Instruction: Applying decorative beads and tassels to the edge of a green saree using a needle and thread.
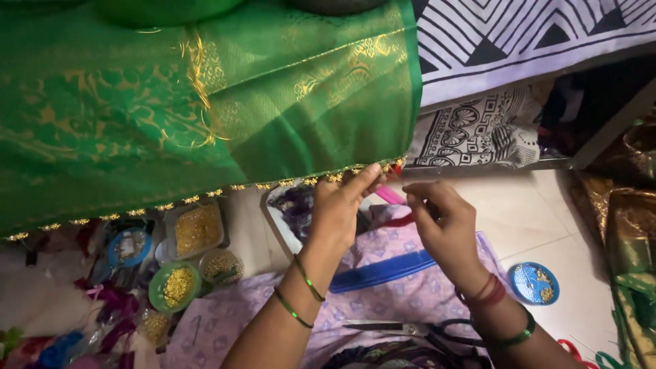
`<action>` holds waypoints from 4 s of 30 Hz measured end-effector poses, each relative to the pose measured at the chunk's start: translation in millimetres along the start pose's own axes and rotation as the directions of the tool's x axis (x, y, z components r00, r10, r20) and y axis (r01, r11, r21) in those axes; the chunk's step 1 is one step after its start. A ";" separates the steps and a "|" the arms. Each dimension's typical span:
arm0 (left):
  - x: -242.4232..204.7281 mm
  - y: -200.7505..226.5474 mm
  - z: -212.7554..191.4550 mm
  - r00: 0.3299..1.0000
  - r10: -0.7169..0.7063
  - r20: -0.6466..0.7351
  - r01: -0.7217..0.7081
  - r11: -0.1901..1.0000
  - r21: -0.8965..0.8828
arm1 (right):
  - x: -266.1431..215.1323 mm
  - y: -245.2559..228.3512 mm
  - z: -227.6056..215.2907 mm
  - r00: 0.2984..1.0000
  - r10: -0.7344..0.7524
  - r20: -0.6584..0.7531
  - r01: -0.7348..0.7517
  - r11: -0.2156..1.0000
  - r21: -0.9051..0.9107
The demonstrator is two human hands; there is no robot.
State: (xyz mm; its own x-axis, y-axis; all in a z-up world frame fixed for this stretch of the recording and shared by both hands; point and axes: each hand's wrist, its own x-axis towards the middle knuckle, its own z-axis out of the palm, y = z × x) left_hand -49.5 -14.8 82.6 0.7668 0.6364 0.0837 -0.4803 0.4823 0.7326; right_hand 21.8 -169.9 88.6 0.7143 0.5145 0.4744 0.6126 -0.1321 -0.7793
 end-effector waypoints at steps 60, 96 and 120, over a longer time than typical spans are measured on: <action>-16.0 4.5 21.7 0.991 0.130 -0.042 -0.110 0.942 0.316 | 48.0 -66.5 -24.8 0.911 -0.402 0.095 0.402 0.915 0.023; -24.7 -26.3 -5.6 0.981 0.157 0.116 -0.195 0.823 0.533 | 31.5 -64.1 -161.5 0.950 -0.312 0.004 0.293 0.897 0.330; -15.1 -18.2 -36.0 0.930 0.239 0.280 -0.368 0.566 0.738 | -92.9 80.9 -79.9 0.958 0.133 0.254 -0.271 0.703 0.658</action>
State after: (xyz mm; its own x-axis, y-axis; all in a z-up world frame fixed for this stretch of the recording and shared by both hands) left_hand -67.7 -11.5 43.8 0.7174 0.5382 0.4423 -0.2395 -0.4057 0.8821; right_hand 32.1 -296.2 14.3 0.6800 0.6903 0.2473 0.0143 0.3247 -0.9457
